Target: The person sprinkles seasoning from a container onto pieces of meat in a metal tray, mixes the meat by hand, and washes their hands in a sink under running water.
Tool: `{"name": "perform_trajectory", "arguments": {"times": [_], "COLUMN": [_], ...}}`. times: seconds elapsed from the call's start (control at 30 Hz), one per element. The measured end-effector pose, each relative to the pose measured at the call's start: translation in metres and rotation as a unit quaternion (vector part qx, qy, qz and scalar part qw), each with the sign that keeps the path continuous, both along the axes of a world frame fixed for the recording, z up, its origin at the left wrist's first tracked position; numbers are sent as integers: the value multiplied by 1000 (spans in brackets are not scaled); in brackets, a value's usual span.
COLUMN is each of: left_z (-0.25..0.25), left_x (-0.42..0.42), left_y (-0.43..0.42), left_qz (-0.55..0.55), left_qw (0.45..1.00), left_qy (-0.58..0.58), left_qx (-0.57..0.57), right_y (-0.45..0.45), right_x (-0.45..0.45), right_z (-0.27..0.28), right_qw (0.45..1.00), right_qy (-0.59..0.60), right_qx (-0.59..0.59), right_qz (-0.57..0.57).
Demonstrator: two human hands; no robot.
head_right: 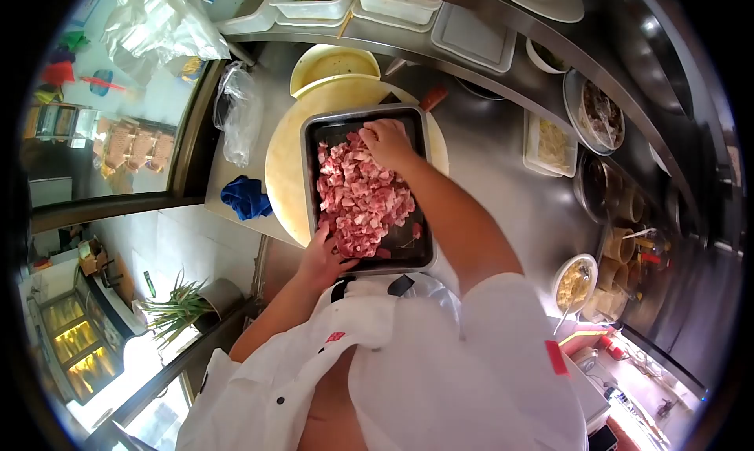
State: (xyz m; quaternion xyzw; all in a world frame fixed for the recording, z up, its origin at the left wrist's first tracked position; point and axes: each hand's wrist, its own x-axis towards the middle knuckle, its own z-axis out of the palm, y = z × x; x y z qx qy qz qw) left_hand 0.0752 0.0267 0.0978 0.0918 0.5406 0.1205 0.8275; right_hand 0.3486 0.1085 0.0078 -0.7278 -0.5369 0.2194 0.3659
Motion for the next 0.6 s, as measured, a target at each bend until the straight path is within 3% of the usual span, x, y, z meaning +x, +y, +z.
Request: {"name": "perform_trajectory", "arguments": {"times": [0.1, 0.17, 0.2, 0.27, 0.33, 0.37, 0.4, 0.5, 0.6], "left_z": [-47, -82, -88, -86, -60, -38, -28, -1, 23], "left_x": [33, 48, 52, 60, 64, 72, 76, 88, 91], "left_y": [14, 33, 35, 45, 61, 71, 80, 107, 130], "left_qz": [78, 65, 1, -37, 17, -24, -41, -121, -258], "left_qw": [982, 964, 943, 917, 965, 956, 952, 951, 935], "left_qy": [-163, -248, -203, -167, -191, -194, -188, -161, -107], "left_qx": [62, 73, 263, 359, 179, 220, 239, 235, 220], "right_y": [-9, -37, -48, -64, -88, -96, -98, -121, -130], "right_x": [-33, -58, -60, -62, -64, -61, -47, -29, -16], "right_z": [-2, 8, 24, 62, 62, 61, 88, 93, 60], "right_qw": [993, 987, 979, 951, 961, 964, 919, 930, 937], "right_qy": [86, 121, 180, 299, 253, 231, 385, 340, 157], "right_qx": [-62, -25, -29, -32, -72, -92, -86, -131, -272], "right_qz": [-54, -105, -93, -75, -86, -92, -13, 47, 156]}}
